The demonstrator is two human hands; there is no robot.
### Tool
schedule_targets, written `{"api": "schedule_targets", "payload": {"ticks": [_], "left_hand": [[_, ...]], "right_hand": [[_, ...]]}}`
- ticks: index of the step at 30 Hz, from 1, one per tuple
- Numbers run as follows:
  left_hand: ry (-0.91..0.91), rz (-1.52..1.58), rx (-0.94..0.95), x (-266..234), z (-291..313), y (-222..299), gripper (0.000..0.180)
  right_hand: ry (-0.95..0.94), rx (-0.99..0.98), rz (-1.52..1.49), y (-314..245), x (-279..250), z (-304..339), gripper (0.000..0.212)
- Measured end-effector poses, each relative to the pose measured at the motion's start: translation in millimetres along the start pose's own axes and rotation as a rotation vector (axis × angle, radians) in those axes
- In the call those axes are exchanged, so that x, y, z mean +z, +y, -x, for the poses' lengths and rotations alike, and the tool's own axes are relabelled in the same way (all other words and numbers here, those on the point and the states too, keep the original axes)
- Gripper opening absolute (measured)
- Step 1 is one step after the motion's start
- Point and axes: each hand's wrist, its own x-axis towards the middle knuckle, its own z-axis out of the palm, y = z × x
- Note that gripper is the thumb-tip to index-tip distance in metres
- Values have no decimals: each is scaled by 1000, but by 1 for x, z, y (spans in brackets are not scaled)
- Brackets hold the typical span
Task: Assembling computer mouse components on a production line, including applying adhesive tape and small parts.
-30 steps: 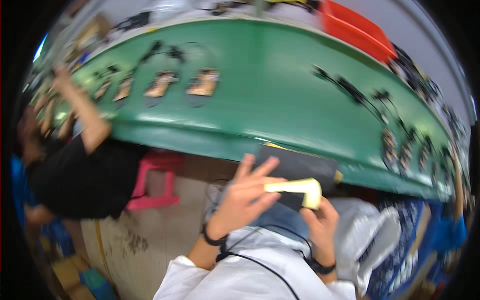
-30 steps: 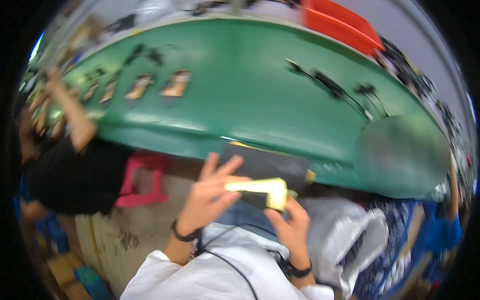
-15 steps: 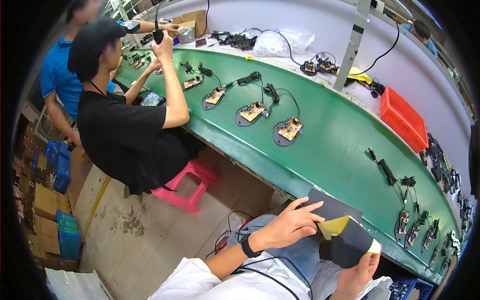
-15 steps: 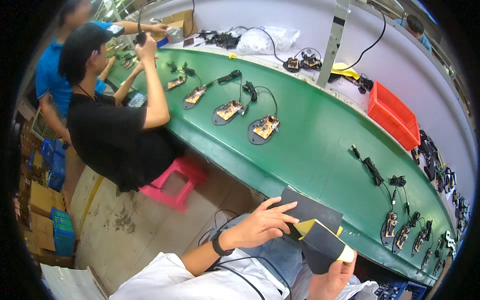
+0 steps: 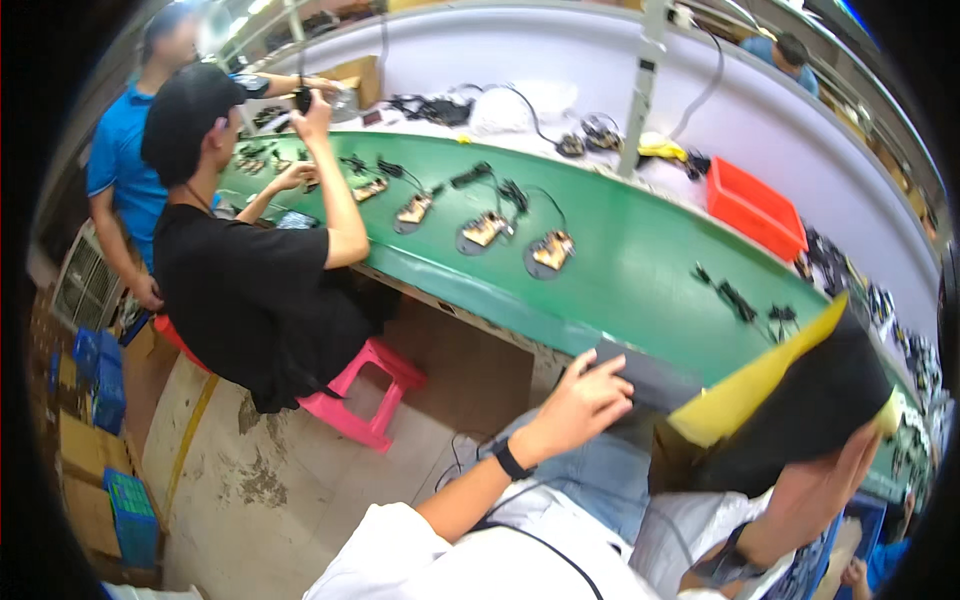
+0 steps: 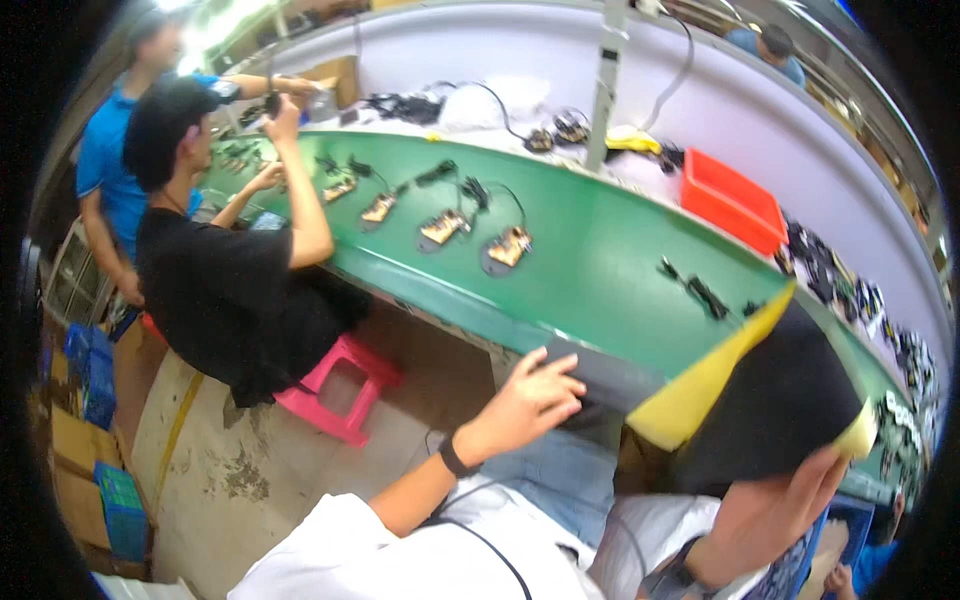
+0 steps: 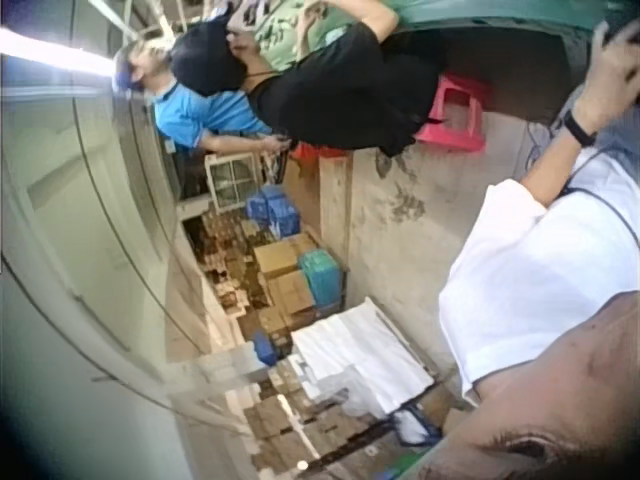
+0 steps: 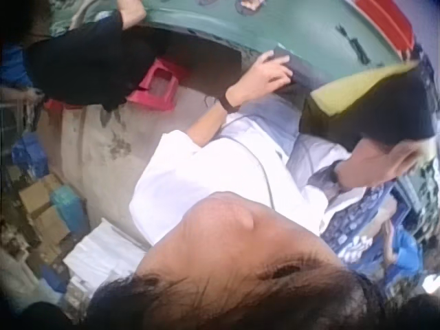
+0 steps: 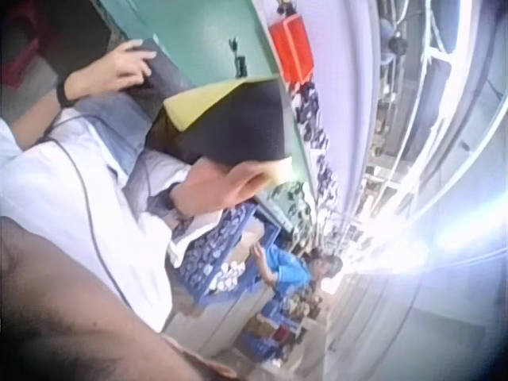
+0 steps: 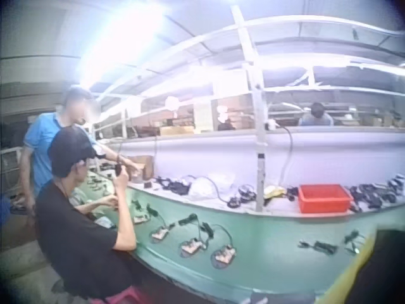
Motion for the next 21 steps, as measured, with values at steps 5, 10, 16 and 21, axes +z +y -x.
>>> {"api": "schedule_targets", "payload": {"ticks": [5, 10, 16, 21], "left_hand": [[36, 0, -25, -11, -2, 4, 11], [123, -190, 101, 5, -7, 7, 8], [85, -231, 58, 10, 0, 16, 34], [67, -102, 44, 15, -13, 9, 34]], "right_hand": [[-128, -20, -78, -16, 11, -26, 46], [-90, 120, 15, -1, -25, 13, 49], [-359, 595, 48, 29, -18, 71, 58], [-163, 646, 38, 97, -36, 81, 53]]}}
